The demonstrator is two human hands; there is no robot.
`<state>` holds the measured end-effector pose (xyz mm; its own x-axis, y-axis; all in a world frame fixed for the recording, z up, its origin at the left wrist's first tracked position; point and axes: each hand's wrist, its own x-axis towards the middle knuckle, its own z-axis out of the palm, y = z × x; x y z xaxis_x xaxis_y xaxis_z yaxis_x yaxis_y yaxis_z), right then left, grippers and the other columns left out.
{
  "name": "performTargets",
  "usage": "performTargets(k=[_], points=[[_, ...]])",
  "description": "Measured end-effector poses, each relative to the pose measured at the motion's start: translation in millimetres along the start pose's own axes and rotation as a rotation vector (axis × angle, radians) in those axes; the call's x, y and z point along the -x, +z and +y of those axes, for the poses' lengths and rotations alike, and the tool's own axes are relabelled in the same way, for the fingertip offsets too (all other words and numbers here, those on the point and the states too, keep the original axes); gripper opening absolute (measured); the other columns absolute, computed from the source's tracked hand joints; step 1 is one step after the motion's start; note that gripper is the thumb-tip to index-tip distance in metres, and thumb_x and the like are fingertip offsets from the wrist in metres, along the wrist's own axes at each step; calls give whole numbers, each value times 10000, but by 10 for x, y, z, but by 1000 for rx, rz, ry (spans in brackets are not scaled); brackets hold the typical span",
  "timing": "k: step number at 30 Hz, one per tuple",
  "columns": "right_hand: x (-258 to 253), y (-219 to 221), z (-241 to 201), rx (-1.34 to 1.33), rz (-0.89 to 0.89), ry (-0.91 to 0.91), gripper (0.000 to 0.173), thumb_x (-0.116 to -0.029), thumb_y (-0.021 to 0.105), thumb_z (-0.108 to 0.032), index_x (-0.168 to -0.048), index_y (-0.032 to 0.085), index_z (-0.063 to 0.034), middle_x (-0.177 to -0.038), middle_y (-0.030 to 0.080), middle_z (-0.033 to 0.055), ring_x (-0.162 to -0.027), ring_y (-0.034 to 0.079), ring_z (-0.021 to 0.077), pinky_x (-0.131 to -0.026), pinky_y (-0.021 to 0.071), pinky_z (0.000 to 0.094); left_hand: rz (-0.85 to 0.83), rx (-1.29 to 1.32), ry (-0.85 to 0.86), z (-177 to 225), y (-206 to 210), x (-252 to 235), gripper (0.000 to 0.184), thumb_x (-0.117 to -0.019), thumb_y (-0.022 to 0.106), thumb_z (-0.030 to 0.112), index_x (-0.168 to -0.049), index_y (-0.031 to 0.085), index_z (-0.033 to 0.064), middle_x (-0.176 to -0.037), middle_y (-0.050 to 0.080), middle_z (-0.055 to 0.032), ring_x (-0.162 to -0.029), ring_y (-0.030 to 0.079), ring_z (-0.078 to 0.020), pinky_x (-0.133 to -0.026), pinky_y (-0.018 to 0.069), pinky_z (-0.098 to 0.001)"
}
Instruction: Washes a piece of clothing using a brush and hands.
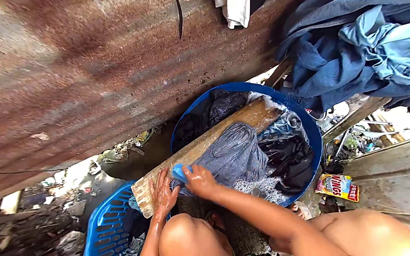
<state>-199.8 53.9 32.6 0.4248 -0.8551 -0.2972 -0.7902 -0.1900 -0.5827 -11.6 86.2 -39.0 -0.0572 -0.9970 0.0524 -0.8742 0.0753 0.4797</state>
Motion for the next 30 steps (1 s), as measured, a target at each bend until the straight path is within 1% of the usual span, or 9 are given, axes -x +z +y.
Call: performTargets(k=[3,6,9,13,16,21,25,28,30], points=[[-118,-607,939,25,258,232,623,-971,681,-291,-1523,486,-79,-1384,586,304,-1264,587,486,-974,500,663,2,1,-7,24,-14,-10,417,-937,607,306,-1039,690,-89,-1564,434,-253,-1508,312,-442,-1201,69,-699],[-235,-1187,1733,18,470,609,747,-943,711,-297,-1561,381,-37,-1418,500,384,-1231,559,582,-916,486,723,10,-27,-7,32,0,-30,436,-940,612,331,-1057,700,-79,-1565,435,-248,-1510,310,-441,-1199,65,-706],[-379,-871,1293,-2,514,611,749,-940,697,-306,-1549,382,-4,-1375,549,364,-1197,600,546,-915,519,683,4,-27,-16,33,13,-49,440,-945,606,342,-1054,696,-75,-1566,432,-249,-1512,298,-446,-1197,65,-707],[-191,106,-43,2,83,61,647,-1014,612,-256,-1574,385,-24,-1399,557,335,-1299,555,492,-1030,478,602,-1,-11,-12,19,-9,-26,421,-922,580,243,-1139,677,-104,-1566,422,-267,-1508,309,-447,-1198,68,-702],[-151,-112,236,5,132,22,600,-994,651,-289,-1538,487,-97,-1381,602,289,-1279,586,467,-1000,499,619,-7,-5,-10,15,-19,-28,441,-930,566,299,-1075,683,-101,-1564,432,-256,-1504,320,-442,-1206,81,-684],[-338,-1202,1672,-1,478,613,739,-955,698,-333,-1571,388,-67,-1405,522,376,-1246,551,580,-933,474,726,0,-14,-19,19,15,-55,410,-933,615,328,-993,692,-70,-1573,426,-242,-1513,299,-441,-1201,73,-694],[-417,-451,746,22,494,400,659,-950,686,-291,-1494,458,3,-1281,615,345,-1129,645,515,-872,549,649,12,-4,-13,23,23,-85,416,-935,606,314,-1022,690,-83,-1560,438,-251,-1504,313,-450,-1193,76,-706],[-205,165,-148,-28,72,24,660,-1005,640,-282,-1567,405,-28,-1403,552,341,-1297,553,497,-1030,475,603,12,5,-12,7,-8,-31,464,-925,575,218,-1237,646,-119,-1559,417,-291,-1497,318,-469,-1202,73,-697],[-156,-11,-21,-14,33,13,630,-1017,628,-318,-1564,435,-72,-1408,572,306,-1297,567,476,-1019,483,614,12,9,-3,-12,-6,-27,439,-930,571,259,-1144,668,-111,-1553,437,-274,-1498,326,-455,-1205,84,-689]])
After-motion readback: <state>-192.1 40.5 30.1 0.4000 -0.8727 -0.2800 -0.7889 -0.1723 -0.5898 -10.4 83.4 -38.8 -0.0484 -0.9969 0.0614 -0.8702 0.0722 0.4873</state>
